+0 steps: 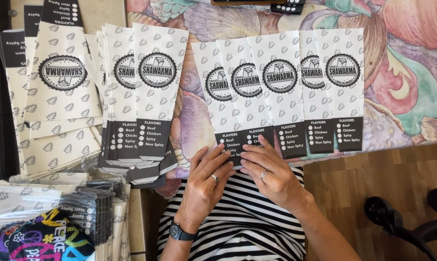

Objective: Applying glue to the edges of pre-printed paper sheets and folding them to assemble paper bags.

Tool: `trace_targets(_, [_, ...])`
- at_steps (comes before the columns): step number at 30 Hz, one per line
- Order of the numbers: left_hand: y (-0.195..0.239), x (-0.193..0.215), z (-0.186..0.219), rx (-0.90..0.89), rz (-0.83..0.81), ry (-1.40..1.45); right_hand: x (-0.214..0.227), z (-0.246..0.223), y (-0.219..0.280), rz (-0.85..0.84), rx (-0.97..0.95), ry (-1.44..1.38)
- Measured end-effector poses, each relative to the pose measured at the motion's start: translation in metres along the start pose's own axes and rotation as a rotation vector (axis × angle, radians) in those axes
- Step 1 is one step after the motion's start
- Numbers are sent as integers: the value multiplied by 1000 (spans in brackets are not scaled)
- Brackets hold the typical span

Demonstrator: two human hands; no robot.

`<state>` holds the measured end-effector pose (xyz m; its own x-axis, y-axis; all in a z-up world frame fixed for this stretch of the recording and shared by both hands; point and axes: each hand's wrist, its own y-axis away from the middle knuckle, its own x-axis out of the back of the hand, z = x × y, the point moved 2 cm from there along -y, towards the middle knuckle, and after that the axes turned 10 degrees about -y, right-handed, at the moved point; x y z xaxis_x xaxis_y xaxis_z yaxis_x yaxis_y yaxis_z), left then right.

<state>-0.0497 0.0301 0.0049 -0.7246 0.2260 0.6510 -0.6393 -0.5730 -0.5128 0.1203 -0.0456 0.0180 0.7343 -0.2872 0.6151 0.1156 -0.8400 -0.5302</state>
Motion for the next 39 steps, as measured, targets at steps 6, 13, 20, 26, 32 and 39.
trace_targets(6, [-3,-3,1,46,6,-11,0,0,-5,9,-78,-76])
trace_targets(13, [-1,-16,5,292,106,9,-2,2,-7,104,-261,-170])
trace_targets(20, [-7,-7,-1,474,-10,159,-1,5,-6,108,-437,-269])
trace_targets(26, [-9,26,-26,380,159,-235,-6,2,-2,128,-388,-195])
trace_targets(32, [-6,39,-45,407,-197,-766,-8,0,2,121,-384,-180])
trace_targets(39, [14,-3,-12,279,-143,-450,-9,-6,2,103,-390,-129])
